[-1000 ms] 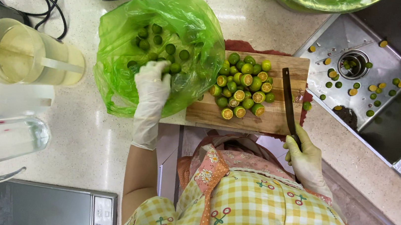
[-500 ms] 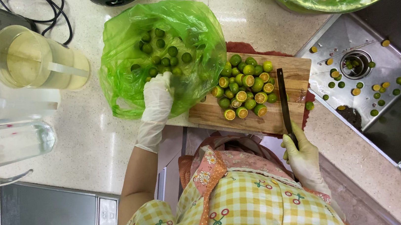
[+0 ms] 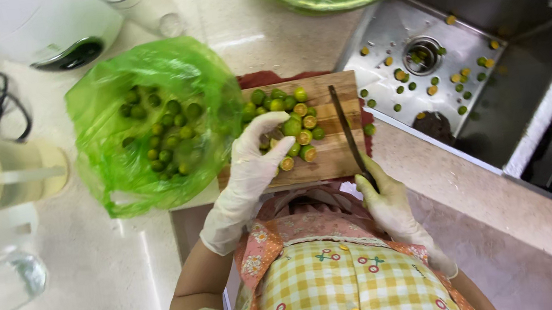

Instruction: The person slices several small green citrus fruits in half on a wooden cutting board using a knife. They take the fruits one at a time from a green plastic bag and place the halved pieces on the side of the board.

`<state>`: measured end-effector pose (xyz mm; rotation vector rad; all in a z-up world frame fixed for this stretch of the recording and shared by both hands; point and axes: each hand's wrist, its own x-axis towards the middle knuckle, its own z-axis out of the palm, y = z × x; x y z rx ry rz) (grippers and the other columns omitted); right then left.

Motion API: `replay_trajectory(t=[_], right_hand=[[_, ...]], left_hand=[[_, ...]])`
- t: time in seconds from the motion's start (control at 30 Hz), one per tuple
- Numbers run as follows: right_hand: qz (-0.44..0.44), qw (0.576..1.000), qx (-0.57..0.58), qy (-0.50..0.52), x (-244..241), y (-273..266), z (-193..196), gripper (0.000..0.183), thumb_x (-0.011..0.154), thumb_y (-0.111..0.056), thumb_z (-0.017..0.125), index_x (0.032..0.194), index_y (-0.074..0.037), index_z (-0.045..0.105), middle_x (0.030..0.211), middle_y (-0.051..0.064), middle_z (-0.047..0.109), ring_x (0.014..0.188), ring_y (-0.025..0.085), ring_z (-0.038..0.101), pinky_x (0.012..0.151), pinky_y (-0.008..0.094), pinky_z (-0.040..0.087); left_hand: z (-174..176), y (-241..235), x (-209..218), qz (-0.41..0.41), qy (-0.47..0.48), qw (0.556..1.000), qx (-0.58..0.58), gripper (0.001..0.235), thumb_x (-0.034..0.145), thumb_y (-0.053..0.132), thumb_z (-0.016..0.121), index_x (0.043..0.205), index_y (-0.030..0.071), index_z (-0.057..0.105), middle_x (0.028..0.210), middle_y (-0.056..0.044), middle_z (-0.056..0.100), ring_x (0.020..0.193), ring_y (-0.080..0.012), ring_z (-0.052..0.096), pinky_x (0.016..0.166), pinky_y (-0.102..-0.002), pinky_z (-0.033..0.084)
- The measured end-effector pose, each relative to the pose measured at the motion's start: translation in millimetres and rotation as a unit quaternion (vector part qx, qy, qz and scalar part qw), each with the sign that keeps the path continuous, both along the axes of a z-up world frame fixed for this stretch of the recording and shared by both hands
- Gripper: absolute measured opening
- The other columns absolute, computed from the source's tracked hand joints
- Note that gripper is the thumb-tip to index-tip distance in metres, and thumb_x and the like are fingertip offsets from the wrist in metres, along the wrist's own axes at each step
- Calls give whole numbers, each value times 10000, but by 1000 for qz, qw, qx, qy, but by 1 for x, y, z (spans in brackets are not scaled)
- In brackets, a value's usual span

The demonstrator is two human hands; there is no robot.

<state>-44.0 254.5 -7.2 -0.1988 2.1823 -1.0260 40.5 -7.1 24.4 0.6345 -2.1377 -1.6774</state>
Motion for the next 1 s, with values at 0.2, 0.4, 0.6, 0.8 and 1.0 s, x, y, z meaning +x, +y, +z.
replay_trajectory(t=[0.2,0.4,0.6,0.8,1.0], right_hand=[[59,982,-106,144,1,21,-7,560,995,-248,644,1527,-138,506,1169,216,738,1038,308,750,868,408,576],[115,990,-43,69,-2,38,-7,569,1001,-314,575,1538,-189,432,1357,245,635,1190,387,658,993,402,548],[143,987,-22,73,-13,31,1,548,1019,-295,560,1536,-165,432,1316,277,642,1156,410,664,987,428,541],[78,995,-58,30,-34,-15,-9,541,982,-273,569,1510,-185,488,1218,261,704,1109,375,713,959,418,547],[58,991,28,-119,-27,21,-2,527,998,-292,584,1520,-277,517,830,145,738,640,212,666,653,349,595]], left_hand=[[-61,48,-70,-93,11,905,-415,320,782,210,835,1055,166,674,1012,-13,691,992,-267,587,873,-445,399],[-77,50,-72,-103,-23,884,-456,320,782,251,847,1030,164,664,981,-1,686,992,-264,563,871,-454,374],[-76,48,-74,-118,-36,882,-456,311,775,250,850,1004,169,655,971,18,687,993,-255,568,868,-457,369],[-77,47,-74,-116,-32,879,-462,349,771,253,850,1056,169,667,1021,15,706,992,-259,557,858,-452,359],[-75,49,-75,-111,-38,882,-457,323,780,253,846,1040,198,662,1008,27,703,1000,-262,559,872,-452,362]])
